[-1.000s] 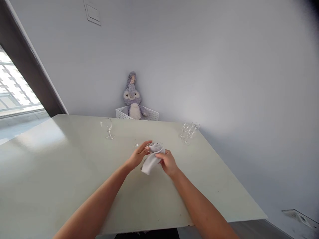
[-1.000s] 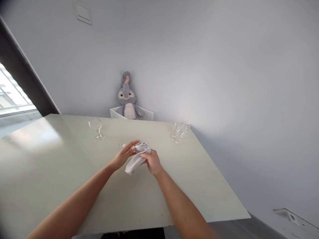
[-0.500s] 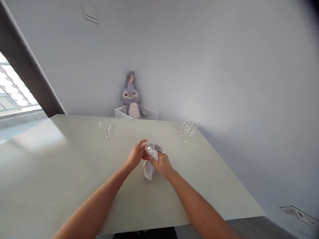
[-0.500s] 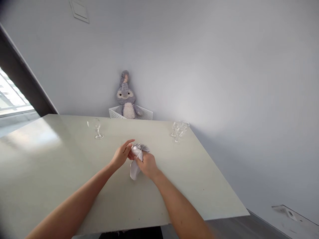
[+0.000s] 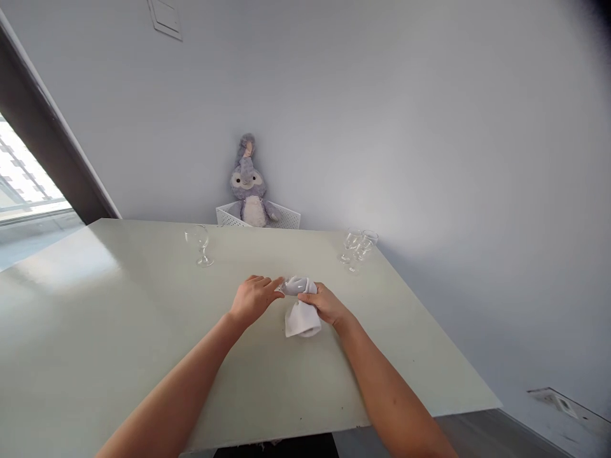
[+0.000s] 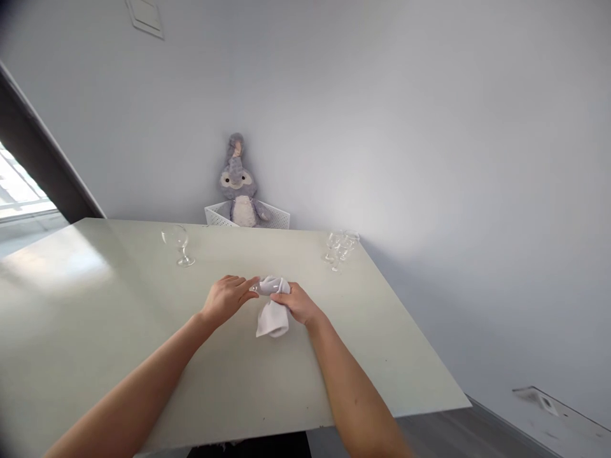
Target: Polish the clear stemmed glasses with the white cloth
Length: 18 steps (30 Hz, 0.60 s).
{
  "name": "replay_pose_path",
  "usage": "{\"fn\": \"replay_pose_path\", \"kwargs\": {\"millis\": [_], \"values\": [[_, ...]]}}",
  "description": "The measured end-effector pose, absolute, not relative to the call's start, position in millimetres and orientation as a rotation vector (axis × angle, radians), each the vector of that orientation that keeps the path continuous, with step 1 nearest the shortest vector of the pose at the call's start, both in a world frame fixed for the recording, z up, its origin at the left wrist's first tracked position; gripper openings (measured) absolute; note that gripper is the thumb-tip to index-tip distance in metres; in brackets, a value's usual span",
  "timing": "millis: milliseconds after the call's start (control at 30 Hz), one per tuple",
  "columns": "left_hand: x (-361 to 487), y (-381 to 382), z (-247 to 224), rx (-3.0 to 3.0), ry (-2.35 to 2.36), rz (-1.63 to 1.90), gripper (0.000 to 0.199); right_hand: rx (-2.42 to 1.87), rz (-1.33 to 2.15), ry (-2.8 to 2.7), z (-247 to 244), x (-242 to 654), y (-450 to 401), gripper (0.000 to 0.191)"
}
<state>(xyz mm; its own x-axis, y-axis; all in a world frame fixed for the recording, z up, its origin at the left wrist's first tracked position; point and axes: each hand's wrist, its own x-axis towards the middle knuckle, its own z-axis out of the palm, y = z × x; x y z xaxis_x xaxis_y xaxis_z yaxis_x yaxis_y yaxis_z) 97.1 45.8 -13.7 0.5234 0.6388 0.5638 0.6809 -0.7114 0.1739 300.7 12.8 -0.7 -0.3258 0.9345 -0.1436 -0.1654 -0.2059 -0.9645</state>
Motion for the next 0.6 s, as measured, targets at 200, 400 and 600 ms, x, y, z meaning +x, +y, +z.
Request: {"fn": "replay_pose_path", "kwargs": {"millis": [200, 400, 600], "values": [[91.9, 48.1, -18.2, -2.497, -1.577, -1.042, 0.028, -1.414, 0.756, -1.409, 0.8, 317.5, 20.2, 0.034], [91.2, 49.5, -18.6, -2.468, -1.333, -1.001, 0.017, -1.194, -0.058, -2.091, 4.9, 284.2, 0.8, 0.05], [110.7, 30.4, -12.0, -2.549, -0.829, -0.988, 0.018, -1.356, 0.301, -1.79, 9.8, 282.4, 6.0, 0.036]]}}
